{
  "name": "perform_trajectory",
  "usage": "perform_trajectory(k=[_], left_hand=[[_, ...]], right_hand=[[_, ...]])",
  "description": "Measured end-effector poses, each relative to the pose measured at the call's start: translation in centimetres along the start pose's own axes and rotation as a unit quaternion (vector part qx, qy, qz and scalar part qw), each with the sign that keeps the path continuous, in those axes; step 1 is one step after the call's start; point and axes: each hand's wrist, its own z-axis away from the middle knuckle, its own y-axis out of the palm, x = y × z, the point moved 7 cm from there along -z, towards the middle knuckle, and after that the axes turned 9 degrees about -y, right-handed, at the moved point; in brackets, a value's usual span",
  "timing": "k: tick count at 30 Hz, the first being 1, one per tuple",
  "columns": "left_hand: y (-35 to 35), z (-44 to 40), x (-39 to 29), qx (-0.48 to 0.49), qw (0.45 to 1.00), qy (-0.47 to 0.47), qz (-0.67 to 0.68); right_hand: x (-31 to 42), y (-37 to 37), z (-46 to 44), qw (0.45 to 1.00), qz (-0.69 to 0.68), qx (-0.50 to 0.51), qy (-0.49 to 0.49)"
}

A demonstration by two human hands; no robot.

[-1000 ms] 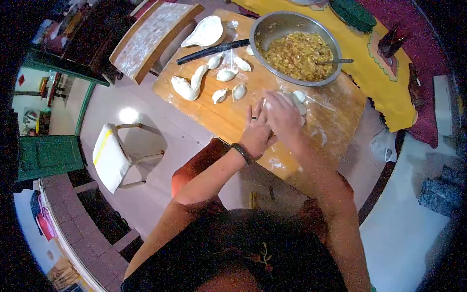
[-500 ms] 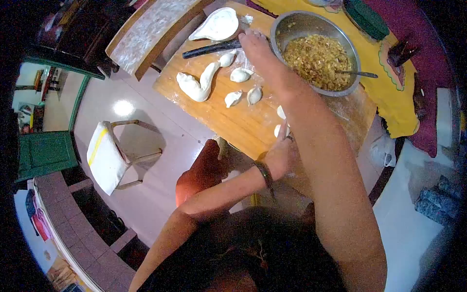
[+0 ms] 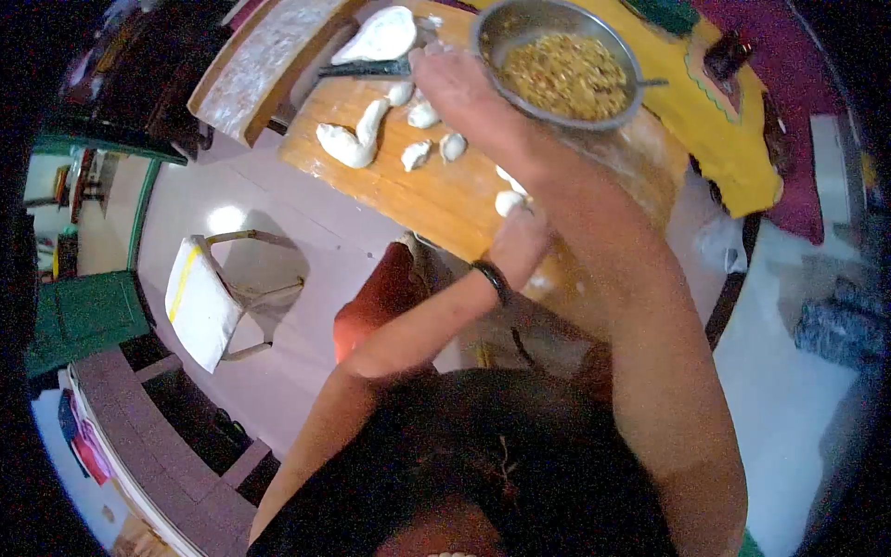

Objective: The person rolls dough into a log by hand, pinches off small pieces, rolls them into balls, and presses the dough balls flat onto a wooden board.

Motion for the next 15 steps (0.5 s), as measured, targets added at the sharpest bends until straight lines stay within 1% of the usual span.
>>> perform_trajectory(k=[1,2,3,5,6,7,8,10,12,13,15], left_hand=[[-0.4,0.3,-1.0,0.012,0.996,0.042,-0.081],[-0.7,0.7,-1.8,0.022,0.983,0.086,-0.161],[-1.0,0.9,-1.9,-0.005,0.983,0.108,-0.147],[-0.9,1.1,-1.3,-0.008,0.992,0.071,-0.104],[-0.8,1.0,-0.6,-0.010,0.995,0.053,-0.084],[-1.0,1.3,-0.1,-0.048,0.991,0.091,-0.081],[-1.4,1.5,0.4,-0.033,0.995,0.073,-0.056],[-2.7,1.5,1.0,-0.005,0.999,0.034,-0.008],[-4.7,1.6,1.0,-0.009,0.997,0.009,0.070],[-5.7,1.2,1.5,-0.028,0.993,-0.034,0.109],[-6.4,0.5,3.2,-0.034,0.975,-0.116,0.187]], right_hand=[[-0.4,-1.7,2.3,0.999,0.018,0.013,0.025],[-0.9,-4.3,5.4,0.998,-0.034,-0.023,0.044],[-1.9,-6.8,8.9,0.993,-0.083,-0.064,0.061],[-4.9,-8.8,16.6,0.985,-0.107,-0.049,0.124],[-6.0,-9.7,20.6,0.976,-0.119,-0.017,0.183],[-7.3,-9.7,25.6,0.976,-0.105,-0.007,0.191],[-8.7,-9.8,30.6,0.976,-0.092,0.004,0.198],[-9.6,-9.2,37.7,0.983,-0.061,0.045,0.167],[-9.4,-9.1,41.2,0.967,-0.084,0.146,0.190],[-9.2,-8.9,42.1,0.971,-0.094,0.145,0.164],[-9.1,-7.8,43.4,0.978,-0.114,0.140,0.108]])
